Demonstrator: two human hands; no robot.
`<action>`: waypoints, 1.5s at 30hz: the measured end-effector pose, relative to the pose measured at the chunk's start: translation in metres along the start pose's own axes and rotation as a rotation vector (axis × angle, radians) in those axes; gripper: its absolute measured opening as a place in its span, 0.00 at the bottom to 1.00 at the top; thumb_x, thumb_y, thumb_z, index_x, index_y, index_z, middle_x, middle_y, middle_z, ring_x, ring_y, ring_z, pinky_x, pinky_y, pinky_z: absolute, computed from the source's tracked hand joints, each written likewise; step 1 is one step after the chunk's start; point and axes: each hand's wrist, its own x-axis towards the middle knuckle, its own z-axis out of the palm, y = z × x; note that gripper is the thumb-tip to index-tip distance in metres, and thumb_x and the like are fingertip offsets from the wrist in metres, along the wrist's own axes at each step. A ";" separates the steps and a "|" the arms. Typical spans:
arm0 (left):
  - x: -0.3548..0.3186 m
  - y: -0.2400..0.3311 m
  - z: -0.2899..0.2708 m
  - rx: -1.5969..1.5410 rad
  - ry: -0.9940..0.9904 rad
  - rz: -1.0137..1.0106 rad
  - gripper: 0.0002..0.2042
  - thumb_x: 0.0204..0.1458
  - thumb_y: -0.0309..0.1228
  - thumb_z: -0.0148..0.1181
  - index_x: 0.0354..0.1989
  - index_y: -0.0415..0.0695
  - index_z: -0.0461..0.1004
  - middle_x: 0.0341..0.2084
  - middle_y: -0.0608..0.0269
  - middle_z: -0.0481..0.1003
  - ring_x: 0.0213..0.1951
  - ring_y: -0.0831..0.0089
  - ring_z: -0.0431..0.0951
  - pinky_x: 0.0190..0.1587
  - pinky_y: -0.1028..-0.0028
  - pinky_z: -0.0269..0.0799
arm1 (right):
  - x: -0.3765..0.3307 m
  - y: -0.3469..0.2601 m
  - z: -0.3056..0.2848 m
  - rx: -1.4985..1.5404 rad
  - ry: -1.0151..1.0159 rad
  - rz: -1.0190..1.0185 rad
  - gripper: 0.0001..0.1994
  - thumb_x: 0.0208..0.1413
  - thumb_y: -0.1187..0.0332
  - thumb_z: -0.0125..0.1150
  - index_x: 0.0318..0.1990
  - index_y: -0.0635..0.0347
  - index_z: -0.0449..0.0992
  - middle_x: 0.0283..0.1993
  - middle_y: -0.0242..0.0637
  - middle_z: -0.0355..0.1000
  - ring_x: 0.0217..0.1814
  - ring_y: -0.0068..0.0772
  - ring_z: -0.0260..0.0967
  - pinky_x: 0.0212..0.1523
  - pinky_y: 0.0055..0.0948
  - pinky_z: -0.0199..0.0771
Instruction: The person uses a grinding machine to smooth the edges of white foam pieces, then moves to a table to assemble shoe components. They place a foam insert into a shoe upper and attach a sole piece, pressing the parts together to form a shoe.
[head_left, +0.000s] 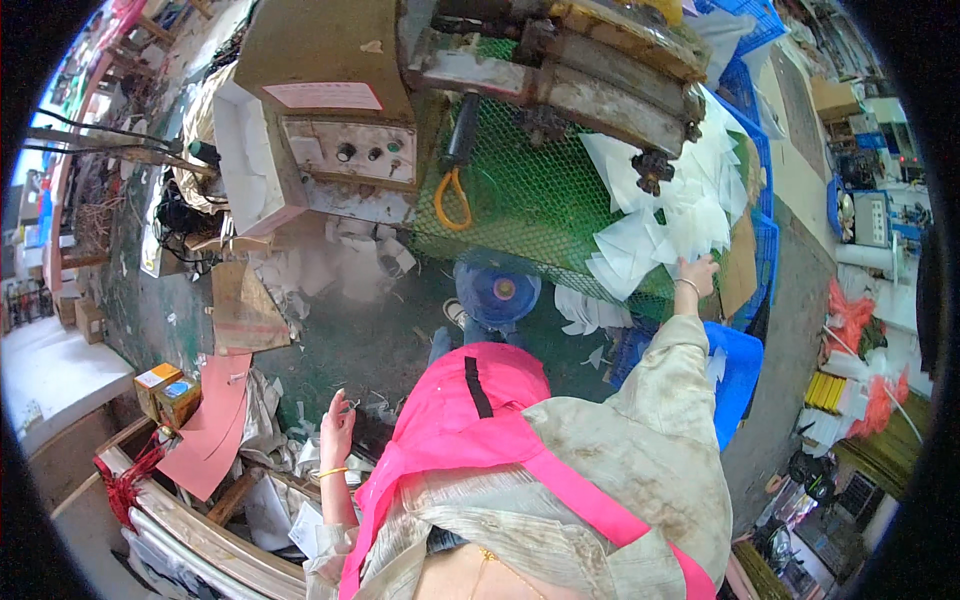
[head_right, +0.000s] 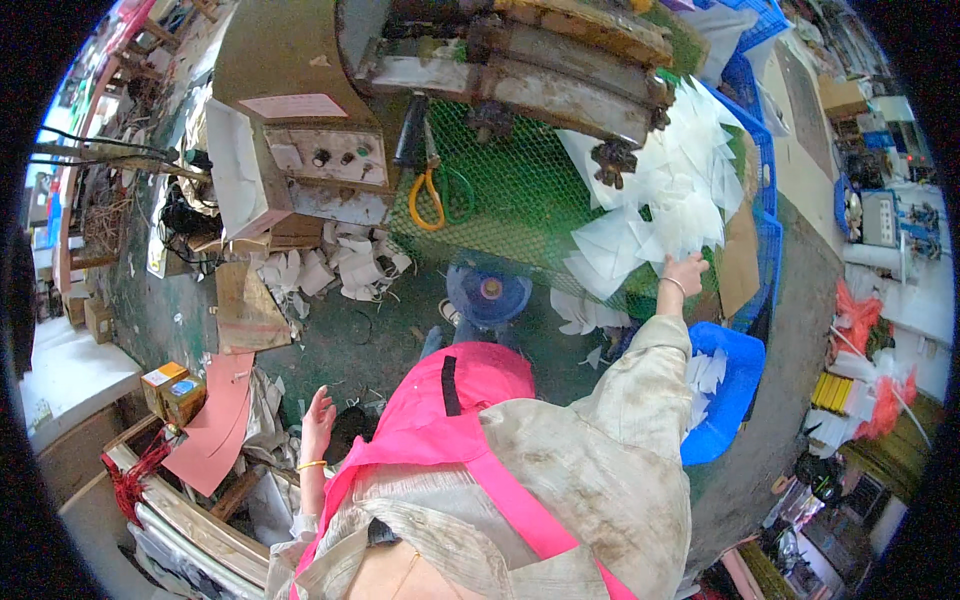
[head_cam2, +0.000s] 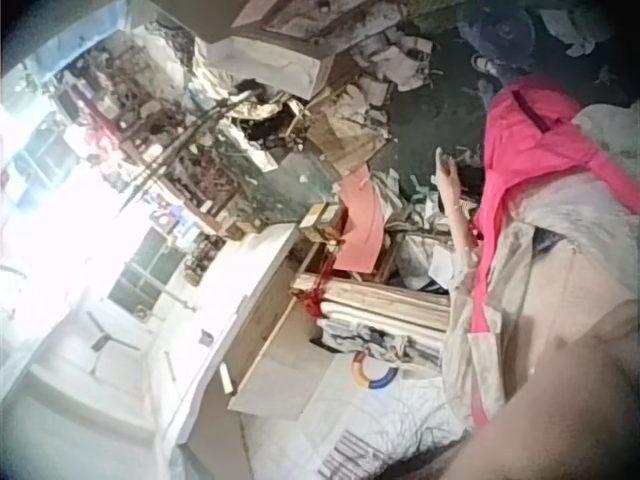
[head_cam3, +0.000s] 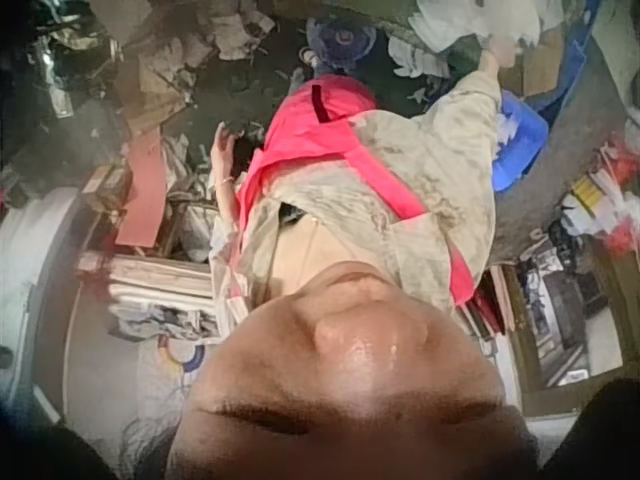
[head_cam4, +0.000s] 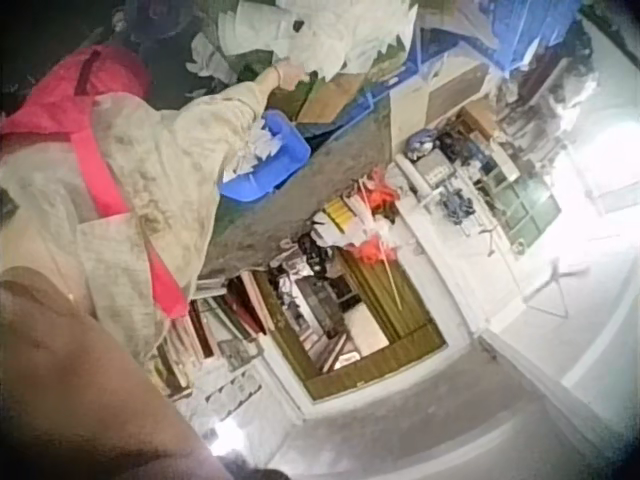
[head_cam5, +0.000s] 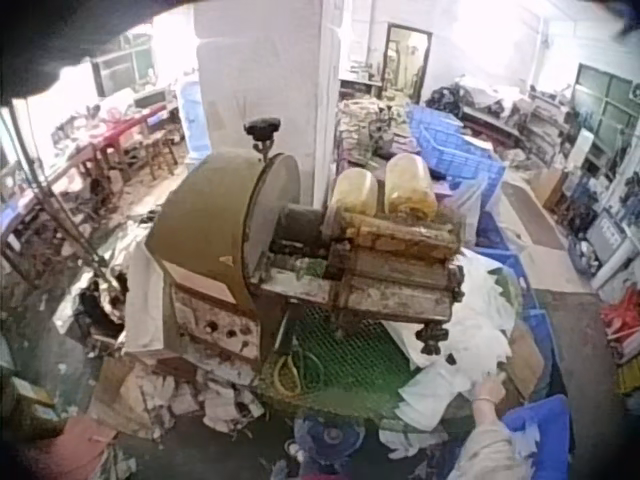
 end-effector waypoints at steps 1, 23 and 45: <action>0.002 0.003 -0.001 0.009 0.001 -0.003 0.24 0.48 0.26 0.52 0.56 0.49 0.57 0.40 0.54 0.70 0.33 0.74 0.71 0.37 0.76 0.67 | 0.005 -0.002 -0.002 -0.004 0.015 0.015 0.22 0.39 0.56 0.60 0.41 0.57 0.65 0.40 0.42 0.61 0.39 0.50 0.67 0.37 0.44 0.68; 0.036 -0.104 -0.234 -1.879 0.352 0.124 0.24 0.53 0.50 0.37 0.34 0.39 0.69 0.24 0.57 0.70 0.30 0.66 0.71 0.44 0.63 0.65 | -0.628 -0.391 -0.191 0.578 -1.649 -1.673 0.28 0.57 0.48 0.35 0.31 0.66 0.74 0.24 0.34 0.69 0.27 0.21 0.64 0.31 0.23 0.62; 0.301 -0.431 -0.948 -0.746 1.313 0.409 0.31 0.56 0.47 0.31 0.60 0.39 0.35 0.61 0.58 0.35 0.62 0.69 0.33 0.61 0.71 0.27 | -1.416 -0.770 -0.428 0.731 -2.314 -1.107 0.30 0.58 0.50 0.28 0.61 0.61 0.38 0.65 0.38 0.36 0.67 0.31 0.31 0.63 0.26 0.32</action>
